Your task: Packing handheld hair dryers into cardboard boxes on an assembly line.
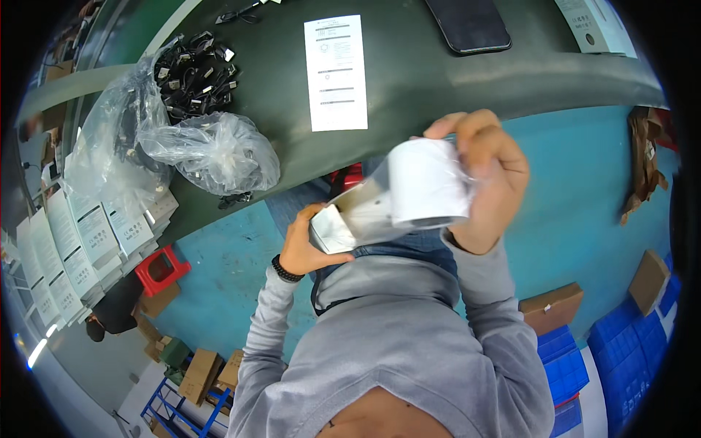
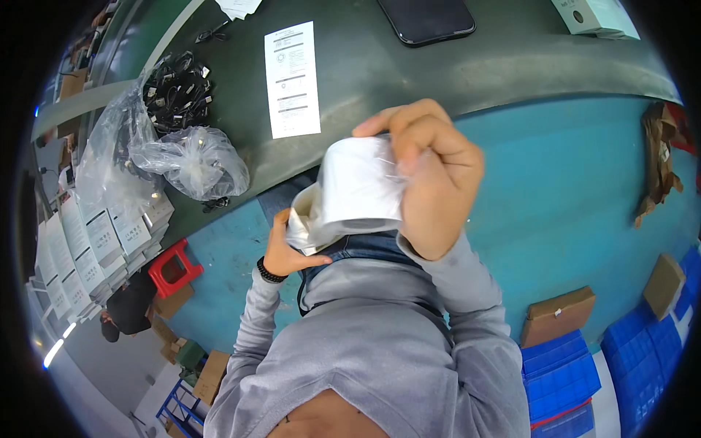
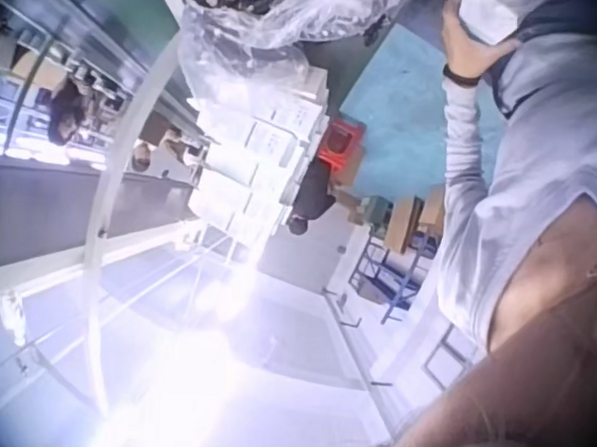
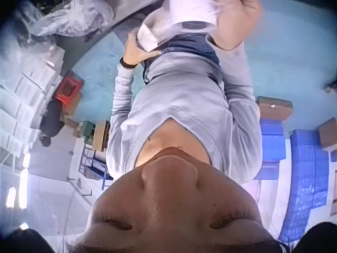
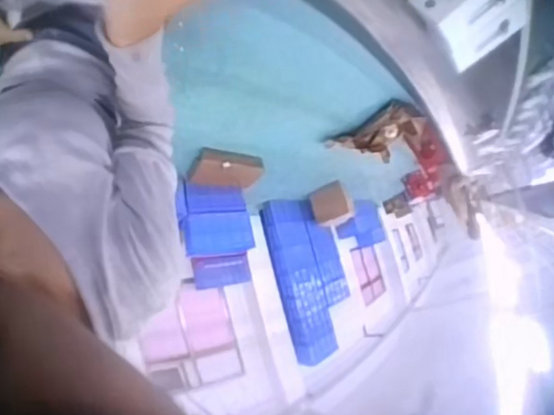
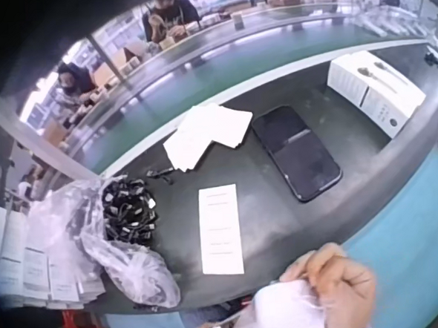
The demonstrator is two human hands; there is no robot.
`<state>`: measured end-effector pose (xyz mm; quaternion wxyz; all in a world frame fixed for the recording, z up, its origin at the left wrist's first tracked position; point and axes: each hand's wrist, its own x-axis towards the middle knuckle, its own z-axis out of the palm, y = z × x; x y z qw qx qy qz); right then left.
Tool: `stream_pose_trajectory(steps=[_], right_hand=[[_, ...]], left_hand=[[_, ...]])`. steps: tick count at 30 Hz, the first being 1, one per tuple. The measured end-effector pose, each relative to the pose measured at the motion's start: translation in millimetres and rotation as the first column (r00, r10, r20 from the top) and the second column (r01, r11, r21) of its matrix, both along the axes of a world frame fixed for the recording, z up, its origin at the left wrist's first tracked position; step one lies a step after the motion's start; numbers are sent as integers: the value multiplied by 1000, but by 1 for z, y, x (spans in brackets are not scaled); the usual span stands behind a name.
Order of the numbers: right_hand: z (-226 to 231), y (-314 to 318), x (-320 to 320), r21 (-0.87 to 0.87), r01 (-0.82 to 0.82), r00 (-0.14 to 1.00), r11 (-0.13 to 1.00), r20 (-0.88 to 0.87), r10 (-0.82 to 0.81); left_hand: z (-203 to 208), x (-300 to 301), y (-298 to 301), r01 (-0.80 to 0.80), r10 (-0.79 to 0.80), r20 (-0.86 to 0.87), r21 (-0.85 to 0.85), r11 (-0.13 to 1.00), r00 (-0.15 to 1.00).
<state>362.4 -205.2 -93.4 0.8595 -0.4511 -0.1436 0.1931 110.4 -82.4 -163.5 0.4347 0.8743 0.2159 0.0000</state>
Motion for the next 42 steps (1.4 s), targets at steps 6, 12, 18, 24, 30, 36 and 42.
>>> stream_pose_trajectory(steps=[6,12,18,24,30,36,42], right_hand=[[-4,16,-33,-78,-172,983,982,-76,166],[-3,11,-18,-455,7,837,891,490,244],[-3,8,-5,-500,-81,870,862,386,306],[-2,8,-17,-527,-202,851,826,323,414],[1,7,-6,-353,-322,919,879,108,380],[-3,3,-26,-527,-109,792,843,467,394],[-6,13,-33,-475,12,698,880,634,333]], left_hand=[[28,18,3,-16,16,-1,-181,983,1000],[38,15,0,-51,54,1,-305,951,999],[49,25,-1,79,-71,38,-345,935,997],[48,22,-6,53,-58,-2,-368,929,998],[49,24,-3,114,-107,41,-311,944,993],[45,13,-1,85,-80,30,-326,942,996],[52,13,-8,-14,7,-18,-414,910,1000]])
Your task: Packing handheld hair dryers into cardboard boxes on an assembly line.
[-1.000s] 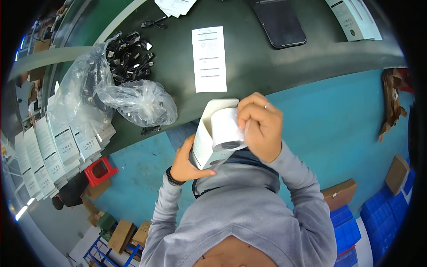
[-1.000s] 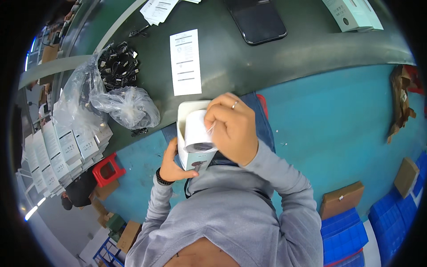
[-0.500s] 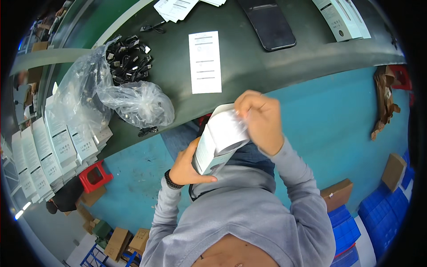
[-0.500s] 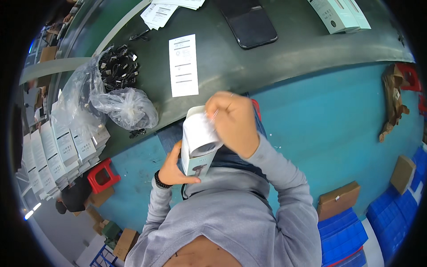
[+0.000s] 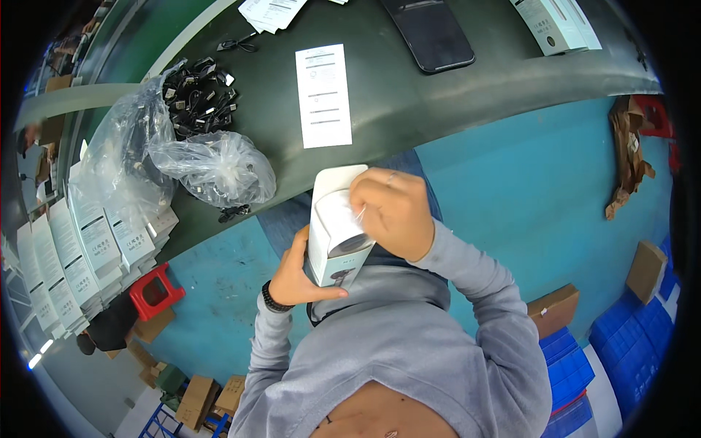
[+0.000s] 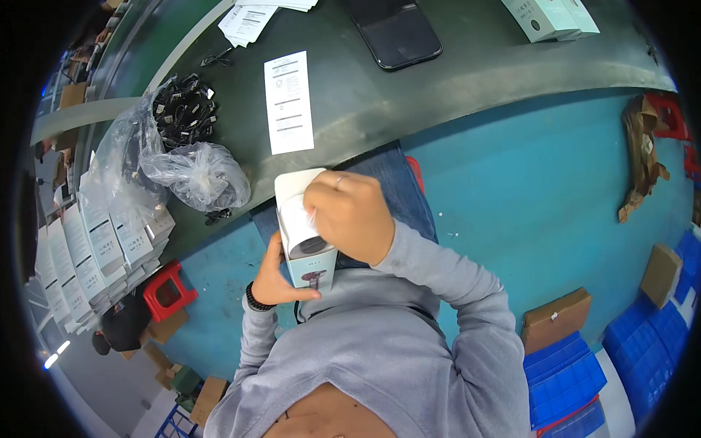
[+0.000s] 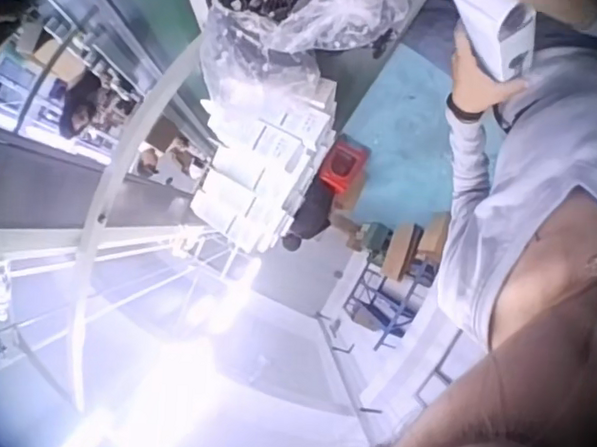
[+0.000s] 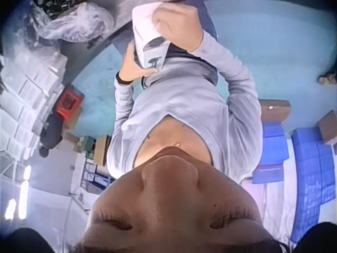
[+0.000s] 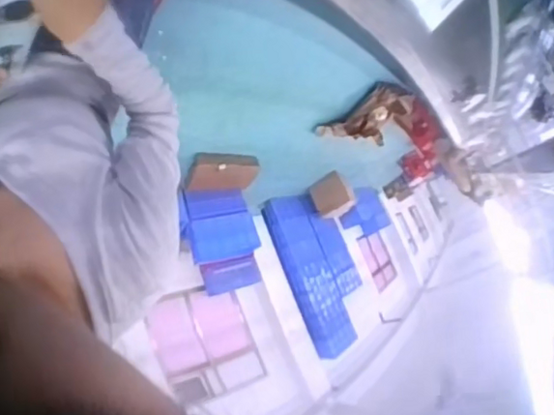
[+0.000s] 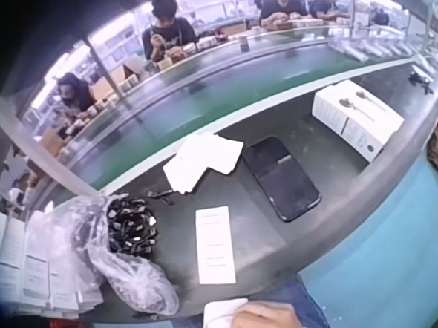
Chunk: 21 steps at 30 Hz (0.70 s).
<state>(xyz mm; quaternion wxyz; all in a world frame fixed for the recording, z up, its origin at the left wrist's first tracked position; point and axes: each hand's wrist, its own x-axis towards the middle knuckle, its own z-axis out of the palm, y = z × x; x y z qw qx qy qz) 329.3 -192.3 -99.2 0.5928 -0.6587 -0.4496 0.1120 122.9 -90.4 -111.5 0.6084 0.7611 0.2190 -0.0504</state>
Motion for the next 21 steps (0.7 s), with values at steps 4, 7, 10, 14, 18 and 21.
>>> stream_pose_trajectory(steps=[4,7,10,14,18,21], right_hand=[[-11,-1,-9,-178,-244,949,953,161,272],[-20,-7,-12,-221,-350,909,910,156,387],[-14,-10,-7,-305,-460,860,834,82,504],[0,-13,37,-111,-757,647,643,-266,715],[0,-22,48,56,-745,632,665,-260,730],[9,-22,34,-201,-534,834,821,37,551]], left_hand=[[5,4,0,-8,8,-4,-97,995,1000],[-1,-1,-2,26,-26,0,-55,998,1000],[1,-3,-3,13,-13,2,-44,999,1000],[0,-3,-5,14,-14,1,-38,999,1000],[3,4,-9,-32,32,6,-35,999,999],[6,9,-11,-25,24,43,20,999,999]])
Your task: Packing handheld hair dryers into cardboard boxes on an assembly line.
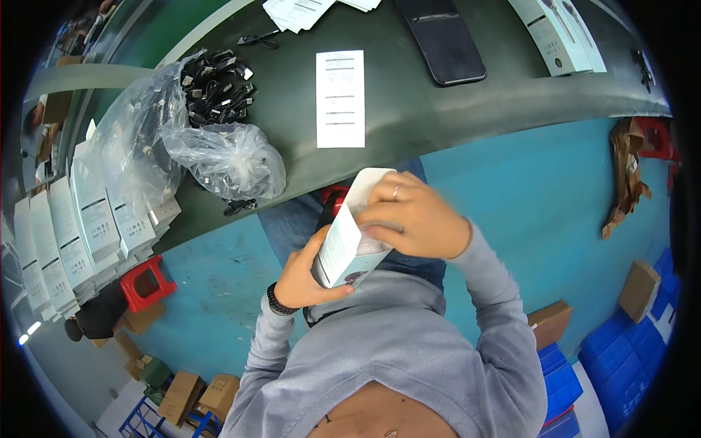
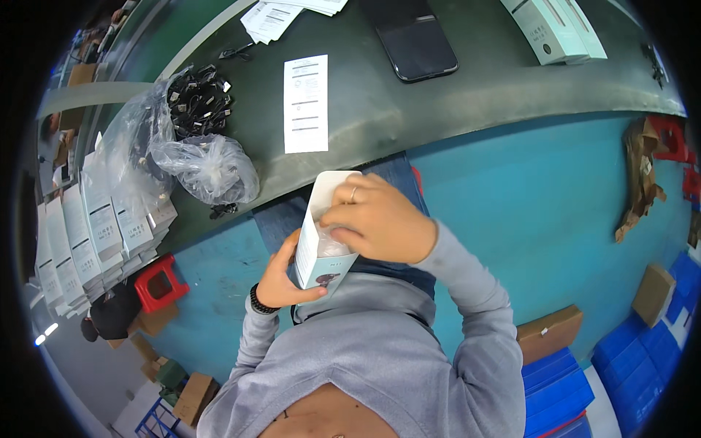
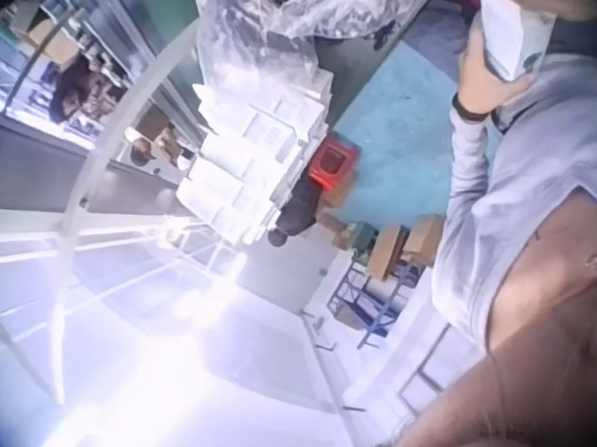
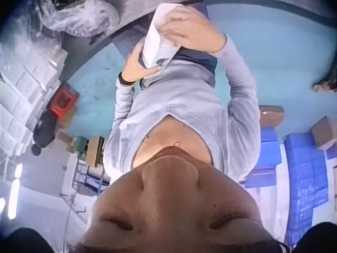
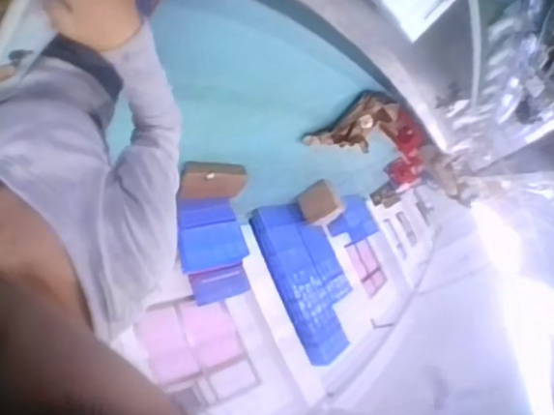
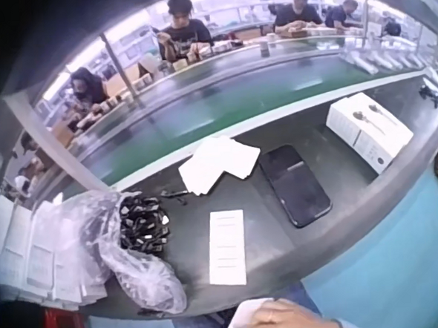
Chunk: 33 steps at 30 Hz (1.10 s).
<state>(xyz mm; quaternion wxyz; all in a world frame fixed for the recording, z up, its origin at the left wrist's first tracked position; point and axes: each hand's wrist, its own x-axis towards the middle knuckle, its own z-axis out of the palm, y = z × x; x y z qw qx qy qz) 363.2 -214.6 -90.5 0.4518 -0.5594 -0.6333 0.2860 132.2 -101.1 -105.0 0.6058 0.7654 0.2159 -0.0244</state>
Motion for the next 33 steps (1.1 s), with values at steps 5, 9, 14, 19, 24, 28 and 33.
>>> stream_pose_trajectory(steps=[5,9,14,19,24,28,33], right_hand=[[-6,5,-25,-179,201,978,963,83,-189],[-3,-5,-15,-52,388,855,920,-352,-380],[-30,-24,-60,-154,343,586,927,-736,-339],[-47,-29,-94,-127,424,421,897,-849,-319],[-53,-24,-89,-31,407,614,913,-730,-298],[-50,-29,-76,-27,324,847,946,-436,-303],[-30,-22,-68,-115,273,871,955,-392,-296]], left_hand=[[8,6,0,56,-49,-77,93,994,996],[0,-2,-2,-48,45,25,127,991,999],[-2,1,-20,-61,64,72,-44,997,995],[-14,11,-38,-338,126,515,341,877,848],[6,18,-19,-231,31,382,489,841,924],[10,15,-10,-110,-85,310,561,821,947],[6,25,-9,-229,44,424,396,889,905]])
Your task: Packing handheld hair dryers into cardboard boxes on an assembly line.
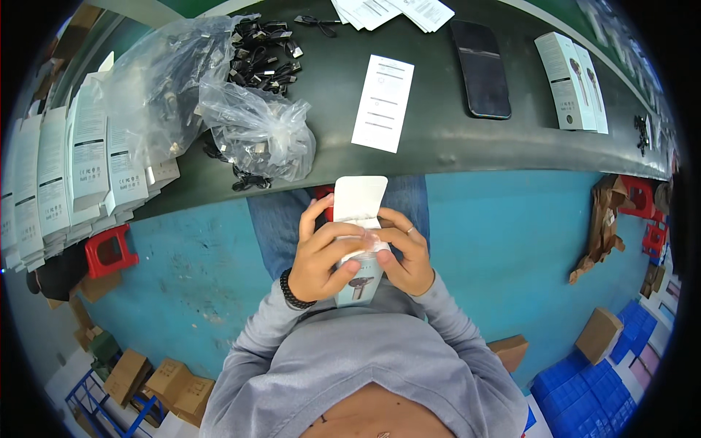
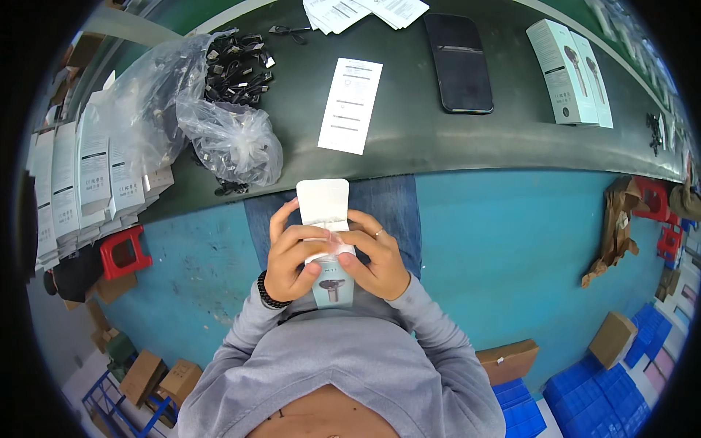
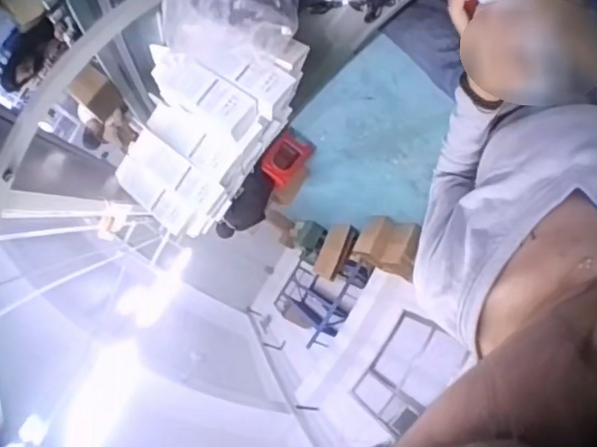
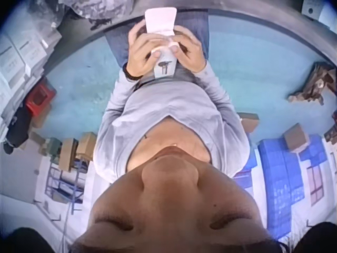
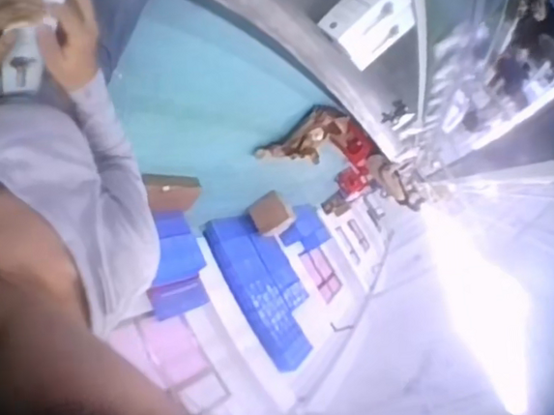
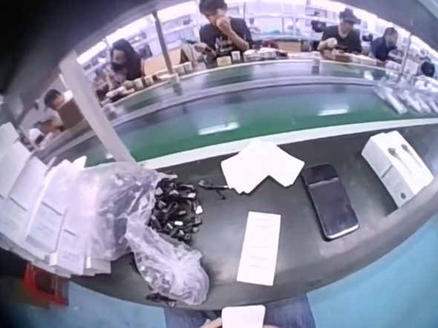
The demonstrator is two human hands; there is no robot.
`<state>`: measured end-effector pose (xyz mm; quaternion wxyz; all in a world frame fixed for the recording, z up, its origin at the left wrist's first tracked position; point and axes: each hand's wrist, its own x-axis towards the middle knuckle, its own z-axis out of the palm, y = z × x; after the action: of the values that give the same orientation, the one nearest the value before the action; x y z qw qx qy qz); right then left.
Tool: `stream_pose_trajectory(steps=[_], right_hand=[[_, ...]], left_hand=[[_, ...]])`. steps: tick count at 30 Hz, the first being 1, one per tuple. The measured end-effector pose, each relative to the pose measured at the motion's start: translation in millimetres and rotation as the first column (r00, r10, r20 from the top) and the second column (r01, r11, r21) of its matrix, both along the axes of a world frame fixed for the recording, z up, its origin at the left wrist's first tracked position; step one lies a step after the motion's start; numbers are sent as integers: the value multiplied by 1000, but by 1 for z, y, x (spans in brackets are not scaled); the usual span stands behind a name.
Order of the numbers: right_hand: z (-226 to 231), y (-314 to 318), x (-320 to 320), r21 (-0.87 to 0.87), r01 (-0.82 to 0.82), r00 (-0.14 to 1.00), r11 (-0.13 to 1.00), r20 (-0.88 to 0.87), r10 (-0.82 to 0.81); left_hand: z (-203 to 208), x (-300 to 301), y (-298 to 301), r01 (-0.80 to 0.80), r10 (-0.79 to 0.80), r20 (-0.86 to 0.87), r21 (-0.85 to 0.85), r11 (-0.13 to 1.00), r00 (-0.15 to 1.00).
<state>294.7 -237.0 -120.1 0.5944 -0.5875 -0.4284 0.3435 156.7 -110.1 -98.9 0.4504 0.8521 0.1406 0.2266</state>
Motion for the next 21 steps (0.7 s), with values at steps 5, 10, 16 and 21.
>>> stream_pose_trajectory(steps=[5,10,16,21], right_hand=[[-15,10,14,107,-25,995,994,99,14],[-6,29,21,61,28,920,998,-392,-2],[-9,22,19,58,-140,987,989,-66,143],[0,19,27,-8,-108,980,994,-171,105]], left_hand=[[1,4,6,8,-8,1,57,998,1000],[-1,8,12,124,-124,-7,-40,991,992],[-35,-2,-6,-149,196,306,-169,974,932],[-19,9,5,-65,88,132,-167,984,987]])
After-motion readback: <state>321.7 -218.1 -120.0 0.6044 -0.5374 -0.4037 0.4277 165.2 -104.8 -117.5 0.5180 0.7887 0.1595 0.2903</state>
